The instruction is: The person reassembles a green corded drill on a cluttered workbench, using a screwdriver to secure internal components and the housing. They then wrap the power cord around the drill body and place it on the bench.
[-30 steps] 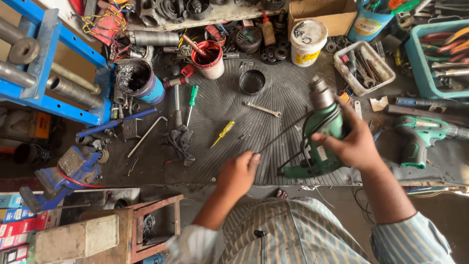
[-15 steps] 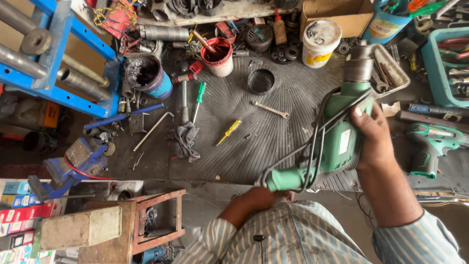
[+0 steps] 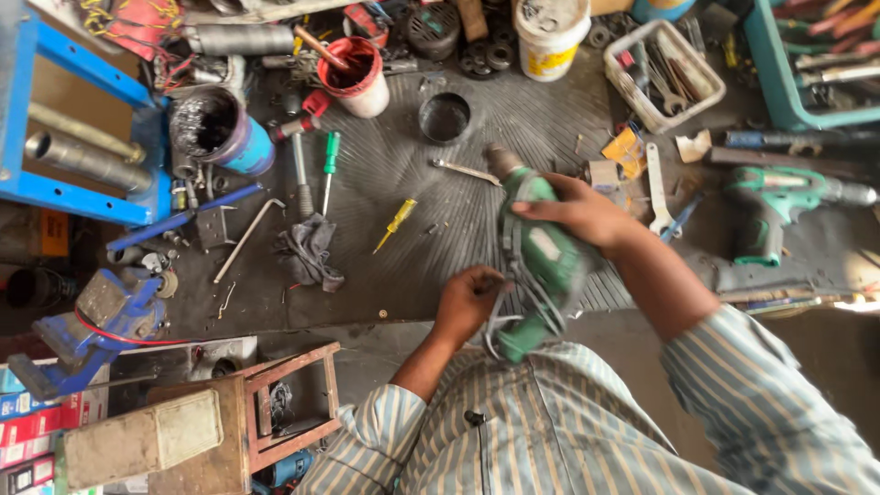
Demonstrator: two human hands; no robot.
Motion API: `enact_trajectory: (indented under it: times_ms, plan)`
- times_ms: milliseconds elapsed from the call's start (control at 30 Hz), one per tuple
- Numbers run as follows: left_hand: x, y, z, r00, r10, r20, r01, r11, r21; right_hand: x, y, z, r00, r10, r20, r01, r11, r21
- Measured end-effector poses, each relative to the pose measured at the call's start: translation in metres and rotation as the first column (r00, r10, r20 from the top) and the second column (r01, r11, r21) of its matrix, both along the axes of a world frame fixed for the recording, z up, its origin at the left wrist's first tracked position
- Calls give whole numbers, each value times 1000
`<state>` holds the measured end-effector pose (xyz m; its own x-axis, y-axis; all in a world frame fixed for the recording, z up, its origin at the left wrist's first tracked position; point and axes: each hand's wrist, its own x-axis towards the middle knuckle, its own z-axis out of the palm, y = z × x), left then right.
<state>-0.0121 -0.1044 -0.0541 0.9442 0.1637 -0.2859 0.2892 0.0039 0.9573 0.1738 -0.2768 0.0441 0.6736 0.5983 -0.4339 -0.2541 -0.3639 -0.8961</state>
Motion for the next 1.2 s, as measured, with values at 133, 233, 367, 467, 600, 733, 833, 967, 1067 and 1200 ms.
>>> enact_trajectory:
  times_ms: [133, 233, 367, 467, 600, 733, 833, 967, 1067, 1200]
  plan:
    - [2, 3, 5, 980, 143, -140, -178, 940, -290, 1, 32, -15, 719, 236, 653, -68, 960, -273]
    - [-8, 7, 19, 997, 53, 64, -58, 996, 68, -5, 35, -21, 521, 266, 811, 37, 943, -332]
    - [-24, 2, 40, 955, -23, 295, -138, 848, 512, -28, -10, -32, 605, 22, 796, 55, 996, -70]
    - [-33, -7, 44, 869, -269, 416, -81, 751, 655, -88, -76, -52, 471, -270, 839, 310, 942, 129]
    - [-38, -10, 37, 812, -432, 393, 23, 696, 717, -160, -126, -86, 626, -202, 753, 378, 924, -66]
    - [-40, -10, 31, 800, -473, 370, 26, 643, 766, -187, -103, -104, 869, 39, 493, 146, 932, -331]
    - [-40, -12, 32, 786, -475, 395, -4, 636, 772, -178, -58, -103, 763, 197, 615, 0, 952, -306]
    - [-40, -16, 34, 812, -472, 344, 3, 592, 806, -177, -28, -94, 660, 535, 528, -156, 785, -600]
    - [-39, -15, 31, 811, -473, 344, -15, 571, 821, -184, -50, -94, 663, 674, 326, -289, 632, -719]
    - [-39, -11, 23, 820, -469, 330, 15, 593, 805, -209, -103, -95, 598, 736, 316, -219, 530, -819]
